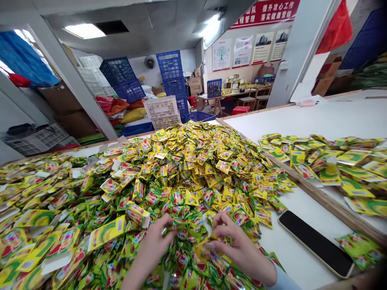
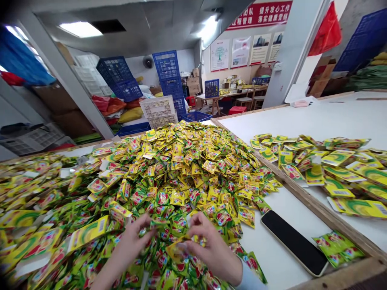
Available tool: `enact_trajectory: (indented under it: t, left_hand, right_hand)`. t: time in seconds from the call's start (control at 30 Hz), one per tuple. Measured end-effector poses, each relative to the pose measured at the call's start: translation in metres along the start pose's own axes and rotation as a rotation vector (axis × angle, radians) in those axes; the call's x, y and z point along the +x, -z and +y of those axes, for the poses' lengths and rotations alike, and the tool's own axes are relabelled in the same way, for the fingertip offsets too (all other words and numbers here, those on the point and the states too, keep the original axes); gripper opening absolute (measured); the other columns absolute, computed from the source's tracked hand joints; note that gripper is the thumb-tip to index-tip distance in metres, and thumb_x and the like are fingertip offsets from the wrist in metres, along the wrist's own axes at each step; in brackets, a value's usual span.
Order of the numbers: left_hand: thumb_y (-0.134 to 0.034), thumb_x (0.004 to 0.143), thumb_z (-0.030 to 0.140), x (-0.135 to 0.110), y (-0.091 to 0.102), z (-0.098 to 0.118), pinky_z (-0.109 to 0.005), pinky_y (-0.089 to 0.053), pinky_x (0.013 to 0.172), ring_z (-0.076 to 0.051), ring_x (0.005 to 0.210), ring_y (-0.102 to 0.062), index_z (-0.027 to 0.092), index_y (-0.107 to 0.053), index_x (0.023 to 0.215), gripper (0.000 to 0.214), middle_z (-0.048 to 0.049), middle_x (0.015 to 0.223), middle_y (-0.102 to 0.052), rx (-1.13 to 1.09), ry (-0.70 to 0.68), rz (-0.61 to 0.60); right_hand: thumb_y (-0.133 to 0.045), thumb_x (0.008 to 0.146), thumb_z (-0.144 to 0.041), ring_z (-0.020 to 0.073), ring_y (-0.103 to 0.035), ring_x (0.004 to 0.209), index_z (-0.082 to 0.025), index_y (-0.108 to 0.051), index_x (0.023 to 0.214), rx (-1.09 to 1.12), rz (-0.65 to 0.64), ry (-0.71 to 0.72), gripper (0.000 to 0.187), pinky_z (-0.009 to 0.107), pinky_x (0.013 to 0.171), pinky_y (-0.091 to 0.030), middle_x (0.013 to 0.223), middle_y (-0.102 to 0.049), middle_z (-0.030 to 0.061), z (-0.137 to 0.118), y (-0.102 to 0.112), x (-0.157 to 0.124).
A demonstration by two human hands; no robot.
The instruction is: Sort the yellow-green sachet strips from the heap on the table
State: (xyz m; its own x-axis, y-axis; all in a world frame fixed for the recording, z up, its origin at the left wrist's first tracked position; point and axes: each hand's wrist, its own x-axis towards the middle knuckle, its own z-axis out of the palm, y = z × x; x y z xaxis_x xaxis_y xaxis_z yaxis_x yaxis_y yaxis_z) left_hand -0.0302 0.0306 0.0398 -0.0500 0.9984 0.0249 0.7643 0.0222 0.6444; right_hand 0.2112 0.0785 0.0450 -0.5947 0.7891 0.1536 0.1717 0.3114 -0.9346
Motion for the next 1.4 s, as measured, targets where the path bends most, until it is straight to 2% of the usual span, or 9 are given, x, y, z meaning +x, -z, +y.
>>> enact_trajectory:
  t: [0.1, 0.3, 0.6, 0.7, 0.83, 0.93, 1.03, 1.23, 1.4]
  left_hand:
    - [-0.050, 0.076, 0.019, -0.021, -0.022, 0.022, -0.022, -0.036, 0.057, -0.013, 0.063, -0.047, 0.020, -0.045, 0.069, 0.009, 0.0048, 0.064, -0.049, -0.333, 0.048, -0.141]
    - [-0.059, 0.070, 0.013, -0.042, -0.030, 0.024, -0.024, -0.036, 0.084, -0.015, 0.094, -0.046, 0.020, -0.045, 0.101, 0.034, -0.0001, 0.095, -0.049, -0.638, 0.019, -0.383]
    - [-0.042, 0.086, 0.041, -0.042, -0.083, 0.021, -0.021, -0.039, 0.059, -0.011, 0.063, -0.045, 0.020, -0.043, 0.078, 0.023, 0.0033, 0.067, -0.046, -0.674, 0.085, -0.001]
    - [-0.040, 0.087, 0.035, -0.039, -0.058, 0.014, -0.027, -0.046, 0.068, -0.016, 0.073, -0.055, 0.019, -0.052, 0.097, 0.022, -0.0030, 0.079, -0.059, -0.310, -0.014, 0.018]
    - [-0.042, 0.084, 0.017, -0.021, 0.019, -0.025, -0.049, -0.036, 0.095, -0.030, 0.116, -0.045, 0.024, -0.044, 0.124, 0.042, -0.0121, 0.116, -0.057, 0.430, -0.086, 0.345]
    - [-0.055, 0.071, 0.007, -0.005, 0.071, -0.055, -0.057, -0.018, 0.104, -0.036, 0.134, -0.016, 0.024, -0.057, 0.112, 0.044, -0.0130, 0.139, -0.038, 0.755, -0.113, 0.363]
    - [-0.061, 0.067, 0.009, 0.002, 0.097, -0.066, -0.056, -0.010, 0.107, -0.034, 0.133, -0.021, 0.020, -0.061, 0.086, 0.022, -0.0141, 0.135, -0.045, 0.783, -0.153, 0.281]
    - [-0.047, 0.080, 0.031, -0.015, 0.053, -0.021, -0.046, -0.041, 0.089, -0.027, 0.112, -0.051, 0.022, -0.041, 0.091, 0.015, -0.0117, 0.122, -0.054, -0.266, 0.043, 0.225]
    - [-0.068, 0.062, 0.031, -0.028, -0.038, 0.031, -0.031, -0.046, 0.071, -0.017, 0.073, -0.061, 0.020, -0.050, 0.099, 0.043, -0.0019, 0.082, -0.065, -1.154, 0.387, -0.299]
  right_hand:
    - [-0.062, 0.078, -0.032, 0.0174, -0.052, 0.098, -0.018, -0.061, 0.072, -0.055, -0.117, 0.049, 0.015, 0.028, 0.085, -0.040, 0.111, -0.054, 0.0057, -0.011, -0.011, 0.002]
    - [-0.062, 0.077, -0.028, 0.0105, -0.044, 0.057, -0.018, -0.054, 0.068, -0.170, -0.157, -0.032, 0.015, 0.021, 0.053, -0.034, 0.059, -0.051, -0.0042, -0.002, -0.021, 0.006]
    - [-0.066, 0.073, -0.039, 0.0195, -0.055, 0.098, -0.024, -0.047, 0.113, 0.569, -0.026, -0.198, 0.046, 0.029, 0.079, -0.047, 0.105, -0.059, 0.0052, 0.020, -0.046, -0.009]
    - [-0.058, 0.078, -0.043, 0.0200, -0.061, 0.083, -0.021, -0.057, 0.098, 0.525, 0.031, -0.251, 0.030, 0.031, 0.074, -0.050, 0.089, -0.064, 0.0046, 0.028, -0.045, -0.011]
    - [-0.047, 0.085, -0.038, 0.0213, -0.062, 0.084, -0.023, -0.057, 0.104, 0.040, 0.038, -0.159, 0.026, 0.033, 0.075, -0.049, 0.091, -0.065, 0.0057, 0.037, -0.018, -0.012]
    - [-0.041, 0.087, -0.027, 0.0219, -0.061, 0.087, -0.024, -0.059, 0.102, -0.354, -0.045, -0.087, 0.024, 0.034, 0.077, -0.048, 0.101, -0.062, 0.0073, 0.046, -0.001, -0.017]
    - [-0.042, 0.085, -0.024, 0.0213, -0.061, 0.089, -0.025, -0.062, 0.095, -0.401, -0.089, -0.119, 0.022, 0.032, 0.077, -0.048, 0.100, -0.062, 0.0063, 0.055, 0.004, -0.022]
    - [-0.056, 0.078, -0.044, 0.0111, -0.053, 0.046, -0.019, -0.056, 0.096, 0.230, 0.105, -0.314, 0.031, 0.022, 0.042, -0.044, 0.071, -0.061, 0.0007, 0.039, 0.012, -0.010]
    - [-0.058, 0.080, -0.038, 0.0073, -0.046, 0.043, -0.020, -0.056, 0.089, 0.398, 0.205, -0.120, 0.020, 0.020, 0.039, -0.042, 0.074, -0.056, -0.0003, -0.005, 0.002, 0.004]
